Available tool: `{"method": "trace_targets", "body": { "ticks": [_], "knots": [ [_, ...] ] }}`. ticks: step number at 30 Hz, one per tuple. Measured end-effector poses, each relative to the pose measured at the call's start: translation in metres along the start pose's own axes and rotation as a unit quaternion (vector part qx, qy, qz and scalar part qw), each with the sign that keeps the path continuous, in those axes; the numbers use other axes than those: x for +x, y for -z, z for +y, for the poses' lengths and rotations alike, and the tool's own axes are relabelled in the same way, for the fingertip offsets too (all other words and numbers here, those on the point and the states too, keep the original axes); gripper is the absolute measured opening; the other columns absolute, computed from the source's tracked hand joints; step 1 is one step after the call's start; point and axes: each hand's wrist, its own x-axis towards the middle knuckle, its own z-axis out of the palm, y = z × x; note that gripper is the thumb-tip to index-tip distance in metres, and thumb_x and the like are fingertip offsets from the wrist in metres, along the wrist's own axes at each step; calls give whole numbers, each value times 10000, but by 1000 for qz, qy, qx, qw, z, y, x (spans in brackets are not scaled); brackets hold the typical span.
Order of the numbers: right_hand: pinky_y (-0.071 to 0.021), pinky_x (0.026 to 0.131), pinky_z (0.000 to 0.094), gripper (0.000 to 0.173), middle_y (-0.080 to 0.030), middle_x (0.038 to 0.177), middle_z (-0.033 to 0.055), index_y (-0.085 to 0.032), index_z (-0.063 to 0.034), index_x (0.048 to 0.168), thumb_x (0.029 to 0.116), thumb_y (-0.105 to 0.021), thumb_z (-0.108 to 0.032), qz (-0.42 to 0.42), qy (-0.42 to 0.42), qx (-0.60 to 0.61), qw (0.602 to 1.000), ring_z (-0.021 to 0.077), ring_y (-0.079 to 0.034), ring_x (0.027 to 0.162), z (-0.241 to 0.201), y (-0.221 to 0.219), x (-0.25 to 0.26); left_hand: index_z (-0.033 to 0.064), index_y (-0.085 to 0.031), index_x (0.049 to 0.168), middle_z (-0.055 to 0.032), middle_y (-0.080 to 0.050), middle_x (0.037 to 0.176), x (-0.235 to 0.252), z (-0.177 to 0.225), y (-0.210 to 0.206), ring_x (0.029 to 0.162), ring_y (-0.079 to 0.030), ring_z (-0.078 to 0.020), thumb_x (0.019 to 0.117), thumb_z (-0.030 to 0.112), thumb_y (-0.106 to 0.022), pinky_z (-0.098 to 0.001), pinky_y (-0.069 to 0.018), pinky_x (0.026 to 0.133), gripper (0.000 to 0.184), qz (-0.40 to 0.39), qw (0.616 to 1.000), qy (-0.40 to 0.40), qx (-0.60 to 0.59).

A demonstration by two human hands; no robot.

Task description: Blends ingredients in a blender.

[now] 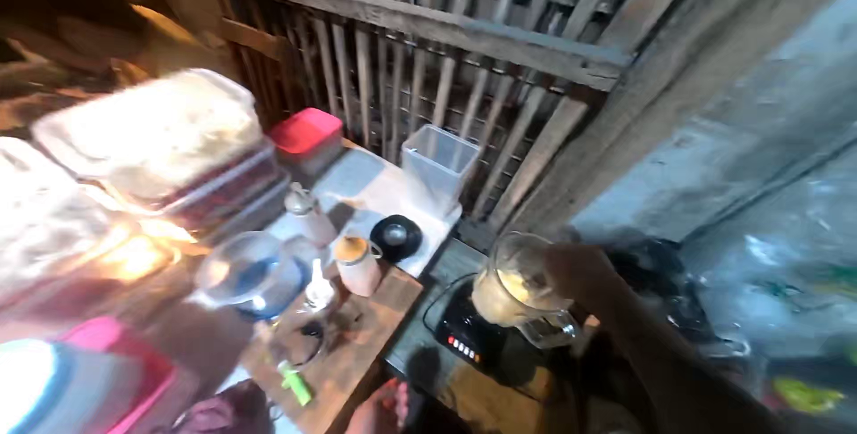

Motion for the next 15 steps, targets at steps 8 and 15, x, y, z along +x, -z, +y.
{"method": "trace_targets", "body": {
  "ticks": [8,15],
  "knots": [
    [-521,905,607,229,-666,1205,248,-679,10,1190,1015,-560,-76,36,34,20,999,441,-640,1142,-7,0,9,4,-498,1172,-47,-602,807,26,2,-10,619,-593,-85,1044,26,-411,-219,-533,591,156,-33,996,31,73],
    [-513,916,601,220,-650,1212,274,-662,47,1183,1005,-572,-47,-50,-13,29,998,445,-628,1160,-27,-24,26,15,-500,1166,-47,-593,808,24,3,-9,624,-587,-92,1035,11,-405,-223,-527,588,161,-14,998,49,47]
  ]
}}
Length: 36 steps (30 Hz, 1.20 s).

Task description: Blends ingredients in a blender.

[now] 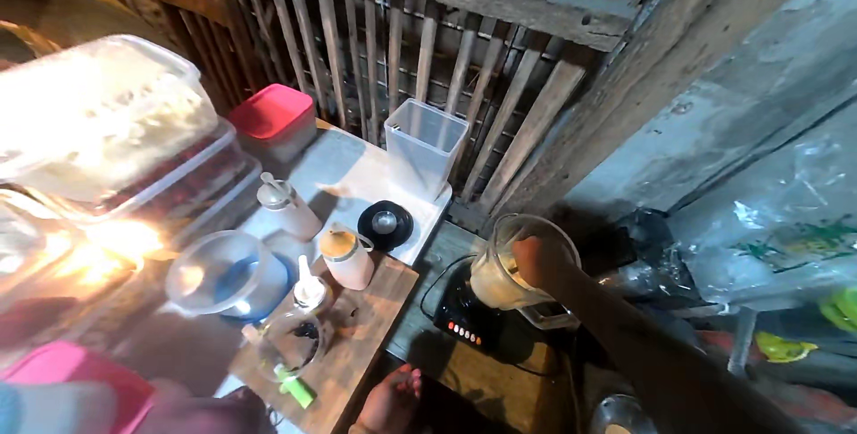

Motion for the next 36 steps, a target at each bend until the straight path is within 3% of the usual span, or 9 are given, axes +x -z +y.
{"method": "trace_targets", "body": {
  "ticks": [2,5,8,11,15,19,26,30,36],
  "knots": [
    [-505,932,597,227,-639,1239,273,-648,56,1200,1031,-536,-46,16,4,4,1000,448,-616,1182,0,11,-13,8,-492,1196,-51,-588,817,0,0,4,632,-590,-95,1030,-1,-405,-225,-533,596,188,0,1000,-4,-10],
    [-538,820,586,190,-670,1156,254,-670,28,1148,1014,-555,-42,58,-15,-36,998,453,-655,1093,5,33,-25,23,-520,1103,-40,-590,791,2,-1,10,624,-593,-95,1036,6,-388,-229,-541,600,149,11,1000,-19,-15],
    [-516,888,604,210,-652,1189,276,-668,59,1152,1022,-541,-46,31,10,3,999,458,-632,1131,7,8,-9,41,-538,1000,-20,-596,746,8,-1,13,602,-583,-82,1035,17,-354,-218,-532,593,189,-15,999,-40,-1],
    [-512,906,595,202,-651,1184,275,-661,54,1154,1011,-549,-35,-11,39,-28,999,444,-631,1140,9,1,-2,38,-526,1041,-21,-601,743,5,3,7,586,-591,-76,1051,35,-358,-208,-534,572,168,-16,999,-42,-5],
    [-533,846,608,192,-656,1198,262,-680,20,1155,990,-608,-46,23,4,-74,997,454,-642,1123,17,34,-16,19,-512,1124,-46,-599,787,0,8,2,596,-594,-85,1055,42,-377,-208,-535,565,154,11,999,-27,-37],
    [-506,918,613,229,-642,1227,282,-652,68,1165,991,-620,-77,-30,13,-56,998,457,-619,1175,10,11,-3,19,-535,1114,-48,-613,777,-6,8,-3,582,-592,-88,1059,60,-403,-209,-533,556,148,25,999,-16,-39],
    [-525,871,602,215,-656,1192,260,-657,30,1161,1008,-587,-104,-10,20,-117,993,445,-638,1139,24,37,-16,19,-523,1156,-53,-599,781,-6,6,-10,581,-588,-90,1058,60,-400,-208,-528,542,162,41,997,-21,-64],
    [-491,930,609,215,-655,1181,286,-655,77,1128,1006,-592,-89,-45,84,-87,992,449,-628,1153,20,5,16,25,-522,1150,-51,-602,772,-9,3,-17,578,-589,-91,1059,63,-407,-211,-532,553,152,43,996,-15,-76],
    [-499,839,570,117,-693,998,161,-736,-52,995,989,-671,-149,-75,202,-219,952,361,-657,976,50,75,-9,25,-534,1177,-48,-605,793,-4,-2,-13,582,-587,-87,1061,84,-411,-210,-527,540,179,51,996,-18,-76]
  ]
}}
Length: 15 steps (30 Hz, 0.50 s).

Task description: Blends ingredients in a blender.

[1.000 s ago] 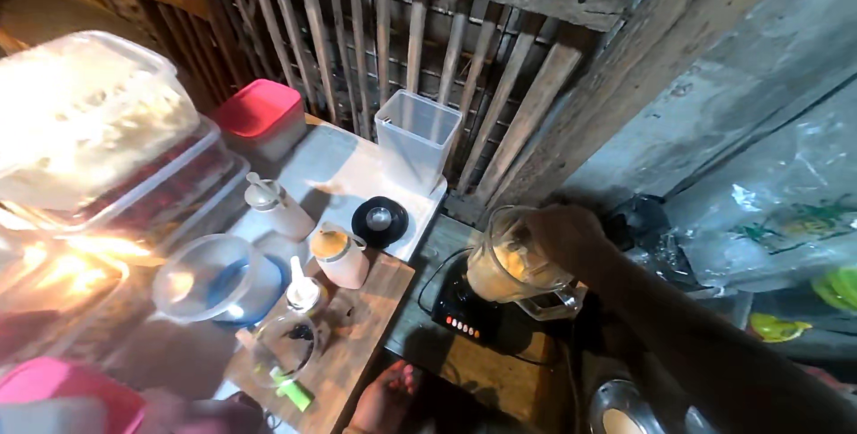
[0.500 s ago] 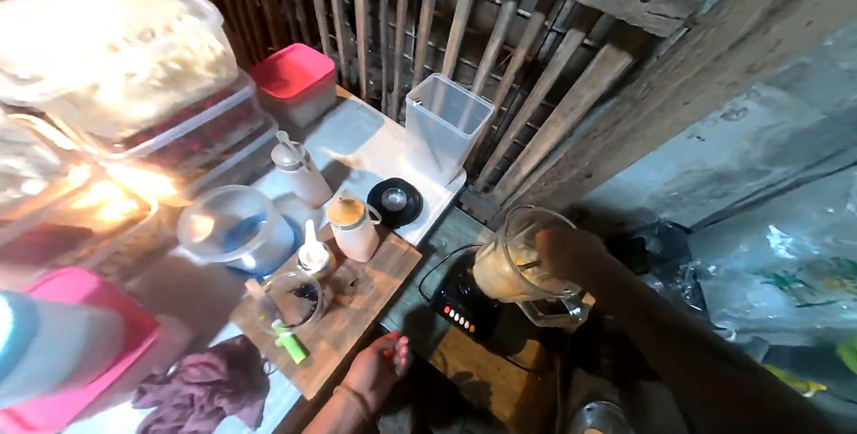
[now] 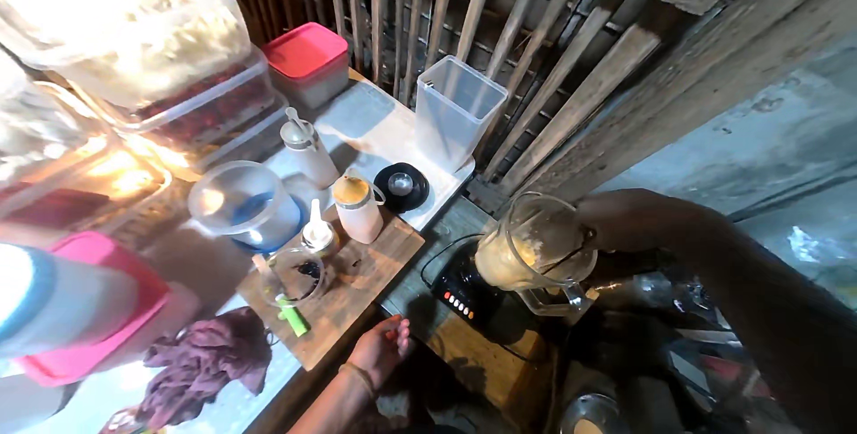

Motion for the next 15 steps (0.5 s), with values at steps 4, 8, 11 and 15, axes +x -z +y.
{"method": "trace_targets", "body": {
  "ticks": [4,8,11,15],
  "knots": [
    [-491,876,612,161,-696,1054,220,-732,-2,1046,992,-644,-126,-6,10,53,999,408,-656,1028,-16,-25,31,20,-521,1181,-43,-599,800,-1,-5,-1,583,-578,-77,1056,65,-410,-201,-518,541,173,3,1000,-14,8],
    [-483,879,615,157,-692,1058,227,-731,6,1048,990,-641,-109,-18,26,52,998,403,-651,1031,-16,-31,50,22,-519,1168,-48,-603,799,-3,-9,-4,593,-591,-81,1065,81,-409,-200,-529,553,161,0,1000,-12,-23],
    [-515,780,540,107,-697,900,153,-748,-30,959,979,-649,-65,-20,61,15,998,314,-662,849,-3,0,15,14,-521,1217,-54,-612,814,-4,-13,-2,610,-606,-87,1065,82,-416,-205,-539,567,197,1,999,-19,-38],
    [-502,777,482,121,-683,890,157,-745,14,1006,989,-640,-45,-52,73,37,995,278,-632,803,-11,-11,36,9,-504,1261,-54,-603,826,-8,-16,3,612,-599,-89,1063,70,-400,-206,-534,571,232,3,999,-33,-35]
  ]
}}
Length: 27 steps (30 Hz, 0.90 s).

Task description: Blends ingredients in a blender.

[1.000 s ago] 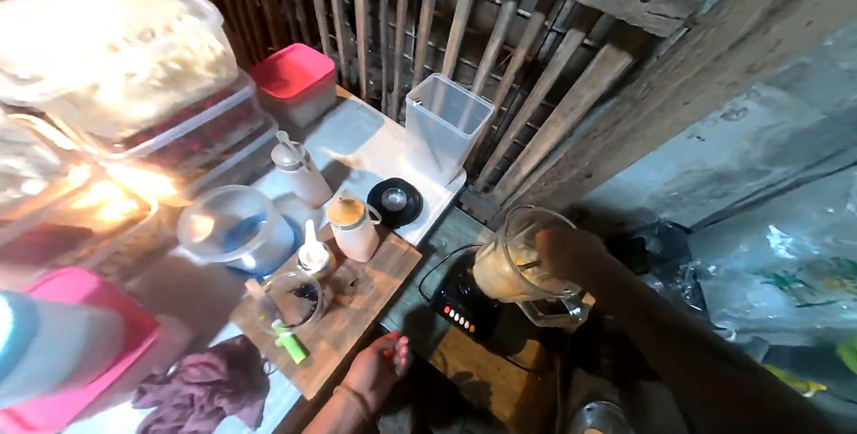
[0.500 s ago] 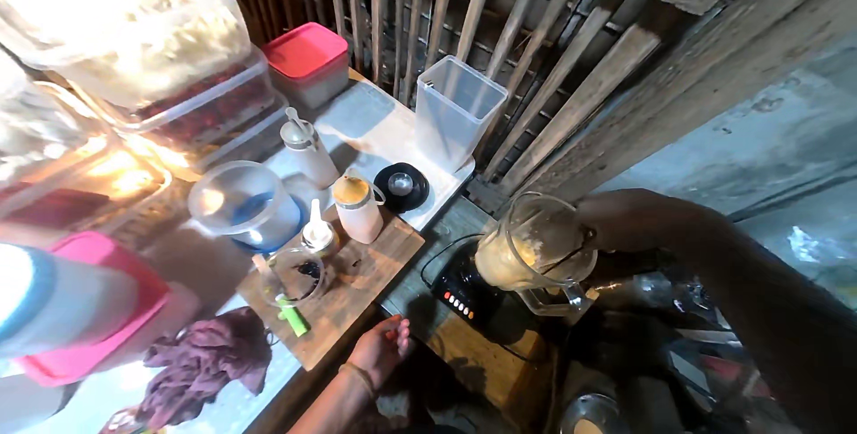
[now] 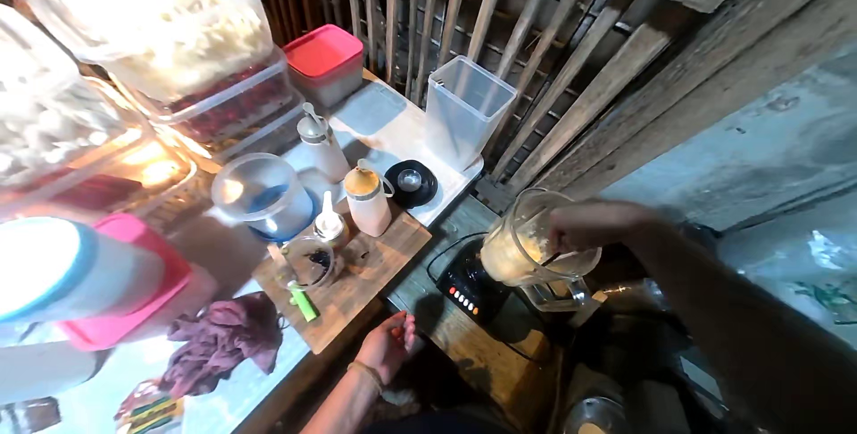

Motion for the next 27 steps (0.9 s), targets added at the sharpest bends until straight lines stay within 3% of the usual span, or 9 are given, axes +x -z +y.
{"method": "trace_targets", "body": {
  "ticks": [3,9,13,16,18,20,24,27],
  "knots": [
    [-499,791,485,118,-695,909,170,-753,21,1009,972,-650,-22,8,6,14,1000,286,-640,828,1,-11,27,4,-502,1271,-62,-606,837,-5,-1,5,627,-607,-95,1059,64,-404,-207,-538,587,241,9,1000,-7,-18],
    [-473,666,372,163,-622,721,88,-736,24,894,996,-612,-7,14,6,80,997,162,-541,628,11,16,-14,13,-501,1244,-56,-604,829,-11,-1,11,629,-607,-84,1058,63,-403,-199,-538,586,216,22,999,-17,-43],
    [-489,798,465,134,-693,884,166,-757,33,993,991,-636,-23,4,11,48,999,253,-623,806,1,-8,27,15,-520,1185,-50,-598,807,-20,3,7,625,-599,-87,1064,69,-406,-200,-531,593,175,26,998,-26,-50],
    [-497,723,404,148,-667,805,124,-753,26,980,996,-607,11,15,32,73,997,192,-587,703,13,-5,13,15,-525,1190,-51,-608,820,-22,4,9,645,-608,-89,1065,75,-419,-207,-535,608,174,30,998,-36,-46],
    [-475,644,379,168,-628,691,80,-762,4,895,978,-617,24,38,45,96,994,158,-545,611,22,1,-8,10,-516,1210,-52,-614,840,-21,5,11,654,-611,-85,1062,74,-423,-208,-535,609,187,29,998,-46,-43],
    [-487,682,391,155,-655,732,93,-765,7,908,983,-629,3,36,37,95,994,170,-572,653,17,1,-8,10,-512,1211,-51,-611,838,-19,6,12,647,-607,-81,1062,75,-418,-205,-533,602,188,31,997,-49,-46],
    [-483,725,431,119,-659,804,147,-745,42,953,975,-639,-8,14,20,54,998,227,-583,711,3,-24,39,12,-502,1240,-56,-607,836,-18,1,12,645,-606,-84,1057,61,-409,-202,-532,599,212,29,997,-37,-57],
    [-494,719,429,128,-668,797,136,-754,31,940,979,-636,-2,24,42,59,997,217,-594,706,9,-11,14,9,-503,1243,-62,-618,839,-15,-3,14,639,-613,-86,1059,64,-415,-200,-533,584,212,27,997,-35,-60]
  ]
}}
